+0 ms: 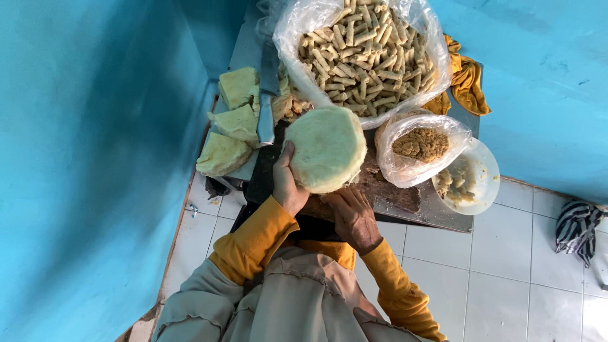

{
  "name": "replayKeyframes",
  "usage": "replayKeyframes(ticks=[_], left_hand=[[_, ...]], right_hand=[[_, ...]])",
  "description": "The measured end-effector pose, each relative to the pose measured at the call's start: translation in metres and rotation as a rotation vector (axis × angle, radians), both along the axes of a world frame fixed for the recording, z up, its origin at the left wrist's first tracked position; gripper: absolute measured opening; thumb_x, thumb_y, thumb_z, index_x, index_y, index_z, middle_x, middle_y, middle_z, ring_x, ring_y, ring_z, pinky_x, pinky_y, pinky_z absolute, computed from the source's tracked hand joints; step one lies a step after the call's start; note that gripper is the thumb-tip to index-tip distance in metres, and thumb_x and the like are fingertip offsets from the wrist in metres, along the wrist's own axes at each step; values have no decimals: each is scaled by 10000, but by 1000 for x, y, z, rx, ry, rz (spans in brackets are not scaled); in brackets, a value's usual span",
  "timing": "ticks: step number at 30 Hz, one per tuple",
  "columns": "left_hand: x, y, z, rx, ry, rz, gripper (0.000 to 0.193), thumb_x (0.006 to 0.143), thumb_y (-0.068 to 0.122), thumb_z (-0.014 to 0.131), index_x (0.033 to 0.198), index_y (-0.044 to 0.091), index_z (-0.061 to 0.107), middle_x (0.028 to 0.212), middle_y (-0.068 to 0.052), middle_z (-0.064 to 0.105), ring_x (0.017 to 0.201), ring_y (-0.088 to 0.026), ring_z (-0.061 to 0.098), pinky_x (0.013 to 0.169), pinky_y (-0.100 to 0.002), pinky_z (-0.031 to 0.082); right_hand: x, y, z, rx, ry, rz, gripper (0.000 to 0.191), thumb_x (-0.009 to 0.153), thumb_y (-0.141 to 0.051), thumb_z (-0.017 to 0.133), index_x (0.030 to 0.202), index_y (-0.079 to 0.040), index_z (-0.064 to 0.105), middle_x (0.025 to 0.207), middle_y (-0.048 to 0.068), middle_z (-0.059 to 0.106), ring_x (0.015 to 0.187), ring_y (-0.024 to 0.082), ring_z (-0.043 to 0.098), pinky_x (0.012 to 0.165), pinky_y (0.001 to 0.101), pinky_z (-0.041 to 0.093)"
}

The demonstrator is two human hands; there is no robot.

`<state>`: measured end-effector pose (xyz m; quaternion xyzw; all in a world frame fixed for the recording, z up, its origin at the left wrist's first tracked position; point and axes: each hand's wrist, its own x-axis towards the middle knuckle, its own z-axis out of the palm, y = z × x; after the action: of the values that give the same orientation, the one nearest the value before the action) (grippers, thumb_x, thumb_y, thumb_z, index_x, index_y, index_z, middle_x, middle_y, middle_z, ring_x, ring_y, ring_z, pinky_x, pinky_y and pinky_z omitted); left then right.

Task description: The person cuts a large round cake on a small wooden board with a knife, then peels a thin plastic film off the cut cake pieces by hand and stacks the peeled rounds on the table. A large bag of stick-shaped snacks and a bag of brown sugar sit on the table.

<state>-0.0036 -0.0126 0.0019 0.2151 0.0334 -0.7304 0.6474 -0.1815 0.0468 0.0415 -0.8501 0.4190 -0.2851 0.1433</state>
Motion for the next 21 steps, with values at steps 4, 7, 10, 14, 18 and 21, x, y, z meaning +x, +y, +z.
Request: replayKeyframes(ticks=[4, 7, 10, 14, 18, 21], left_hand=[[0, 2, -11, 33, -46, -23, 585, 1006, 468, 557, 1432, 70, 515, 1356, -93, 619, 1228, -271, 606, 1045, -473, 491], [-1, 2, -14, 27, -60, -20, 607, 992, 484, 572, 1429, 66, 521, 1359, -94, 625, 1232, -267, 607, 1051, -468, 490], [-1, 2, -13, 10, -46, -23, 609, 986, 489, 581, 1424, 69, 524, 1355, -95, 624, 1235, -268, 602, 1059, -471, 482], [0, 4, -9, 31, -32, -41, 614, 978, 498, 583, 1413, 69, 528, 1342, -100, 624, 1230, -271, 601, 1052, -488, 480], [2, 5, 1, 40, -18, -43, 588, 977, 464, 602, 1420, 84, 530, 1355, -72, 623, 1239, -252, 603, 1061, -462, 488], [9, 13, 12, 5, 1, -40, 562, 977, 440, 612, 1413, 95, 531, 1337, -59, 627, 1229, -238, 609, 1050, -461, 498]], right_hand=[[1, 8, 18, -32, 77, 9, 239, 804, 23, 652, 1020, -76, 673, 1059, 109, 668, 1010, 330, 630, 888, 447, 495], [-6, 14, 27, -29, 157, 7, 231, 796, 19, 661, 1004, -81, 675, 1043, 99, 648, 1003, 315, 623, 876, 442, 484], [-10, 18, 33, -24, 168, 14, 204, 807, -4, 677, 998, -77, 672, 1060, 102, 636, 1006, 315, 610, 898, 451, 476], [-3, 22, 27, -24, 127, 23, 272, 821, 18, 643, 1085, -36, 684, 1124, 137, 634, 1025, 327, 606, 908, 446, 476], [0, 22, 7, 46, 114, 130, 304, 825, 27, 637, 1126, 3, 678, 1168, 195, 629, 1051, 370, 601, 925, 473, 487], [-12, 8, -6, 138, -169, 38, 462, 851, 137, 399, 1066, -102, 731, 1210, 77, 718, 1136, 254, 723, 984, 357, 622]])
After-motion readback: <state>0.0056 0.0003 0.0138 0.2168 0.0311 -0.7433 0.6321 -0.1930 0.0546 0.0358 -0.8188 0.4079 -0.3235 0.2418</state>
